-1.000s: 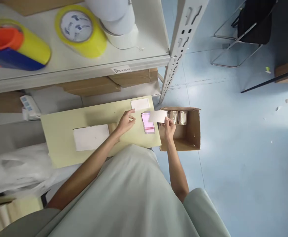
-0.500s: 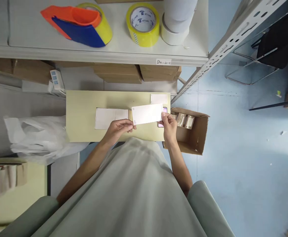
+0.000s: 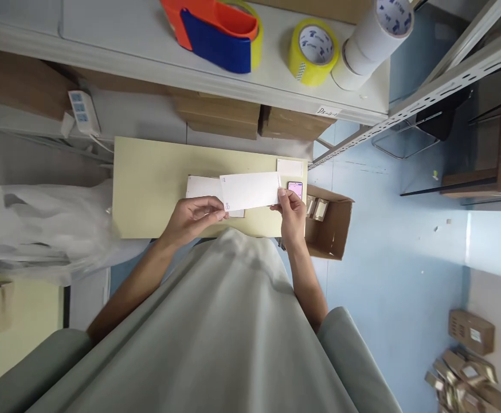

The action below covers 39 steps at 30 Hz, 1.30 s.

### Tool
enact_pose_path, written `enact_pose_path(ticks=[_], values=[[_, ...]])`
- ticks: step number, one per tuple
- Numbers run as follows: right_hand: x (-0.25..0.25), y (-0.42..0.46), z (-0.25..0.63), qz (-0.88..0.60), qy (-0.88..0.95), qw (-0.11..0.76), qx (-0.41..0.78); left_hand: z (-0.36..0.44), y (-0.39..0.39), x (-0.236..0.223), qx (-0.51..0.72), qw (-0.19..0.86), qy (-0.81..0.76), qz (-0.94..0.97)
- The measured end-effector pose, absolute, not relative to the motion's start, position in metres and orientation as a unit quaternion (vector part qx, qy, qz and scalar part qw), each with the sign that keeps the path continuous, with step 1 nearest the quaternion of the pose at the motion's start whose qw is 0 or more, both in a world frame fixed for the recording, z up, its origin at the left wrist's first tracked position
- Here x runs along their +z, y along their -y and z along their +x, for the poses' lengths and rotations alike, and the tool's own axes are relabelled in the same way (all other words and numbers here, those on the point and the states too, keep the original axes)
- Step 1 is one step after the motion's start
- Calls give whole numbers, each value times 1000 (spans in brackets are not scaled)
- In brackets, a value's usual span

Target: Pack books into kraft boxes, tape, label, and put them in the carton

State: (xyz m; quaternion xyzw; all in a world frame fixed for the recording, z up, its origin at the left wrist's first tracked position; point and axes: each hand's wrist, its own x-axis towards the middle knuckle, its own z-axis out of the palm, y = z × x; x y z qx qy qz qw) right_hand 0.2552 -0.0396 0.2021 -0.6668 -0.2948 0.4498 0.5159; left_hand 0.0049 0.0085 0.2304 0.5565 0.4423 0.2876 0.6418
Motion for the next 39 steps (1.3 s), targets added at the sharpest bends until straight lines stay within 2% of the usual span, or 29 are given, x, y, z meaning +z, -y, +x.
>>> enact_pose_path(ticks=[10, 16, 22, 25, 30, 35, 39], values=[[230, 34, 161, -681, 293, 517, 428, -85, -19, 229, 304, 662, -406, 552], [235, 34, 117, -698, 322, 492, 410, -129, -22, 227, 318, 667, -396, 545], [232, 34, 83, -700, 299, 503, 410, -164, -26, 222, 340, 674, -366, 544], [225, 31, 68, -719, 330, 457, 407, -180, -25, 219, 348, 668, -353, 555], [224, 30, 42, -736, 507, 299, 335, -199, -21, 219, 347, 646, -361, 576], [256, 35, 8, -629, 582, 333, 394, -213, -20, 217, 340, 615, -382, 600], [272, 32, -12, -598, 604, 335, 407, -221, -19, 214, 344, 596, -377, 620]])
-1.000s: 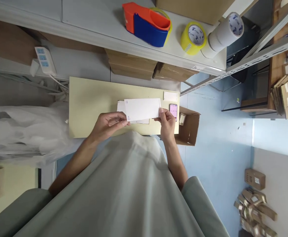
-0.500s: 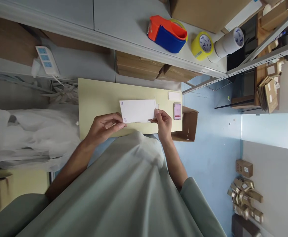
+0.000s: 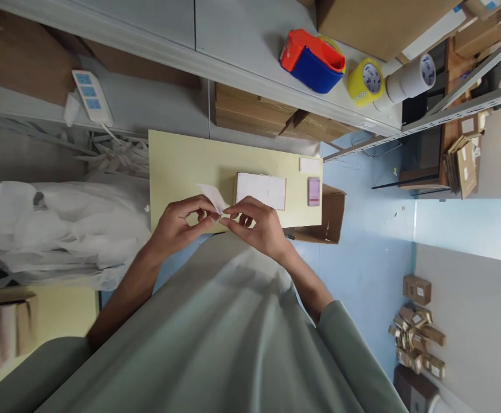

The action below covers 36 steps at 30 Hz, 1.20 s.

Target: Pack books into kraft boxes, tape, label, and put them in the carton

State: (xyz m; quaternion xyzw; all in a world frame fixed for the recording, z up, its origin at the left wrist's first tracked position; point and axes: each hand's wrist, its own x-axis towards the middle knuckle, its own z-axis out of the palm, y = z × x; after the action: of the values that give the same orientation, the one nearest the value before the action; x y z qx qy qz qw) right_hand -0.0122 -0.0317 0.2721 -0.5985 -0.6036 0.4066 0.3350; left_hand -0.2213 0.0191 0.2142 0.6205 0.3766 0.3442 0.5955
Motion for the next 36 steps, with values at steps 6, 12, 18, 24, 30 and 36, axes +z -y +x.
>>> enact_pose_path(ticks=[6, 12, 18, 24, 30, 36], values=[[264, 24, -23, -605, 618, 312, 393, -232, -19, 208, 345, 589, -365, 634], [261, 21, -26, -605, 635, 287, 385, -237, -22, 202, 345, 586, -358, 640], [260, 15, -26, -613, 634, 279, 380, -239, -28, 198, 347, 598, -345, 635], [255, 11, -12, -659, 574, 306, 377, -254, -37, 177, 327, 587, -378, 636], [246, 5, 5, -701, 502, 342, 374, -285, -47, 147, 293, 573, -469, 605], [240, 1, 15, -736, 444, 391, 328, -339, -69, 132, 263, 494, -635, 532]])
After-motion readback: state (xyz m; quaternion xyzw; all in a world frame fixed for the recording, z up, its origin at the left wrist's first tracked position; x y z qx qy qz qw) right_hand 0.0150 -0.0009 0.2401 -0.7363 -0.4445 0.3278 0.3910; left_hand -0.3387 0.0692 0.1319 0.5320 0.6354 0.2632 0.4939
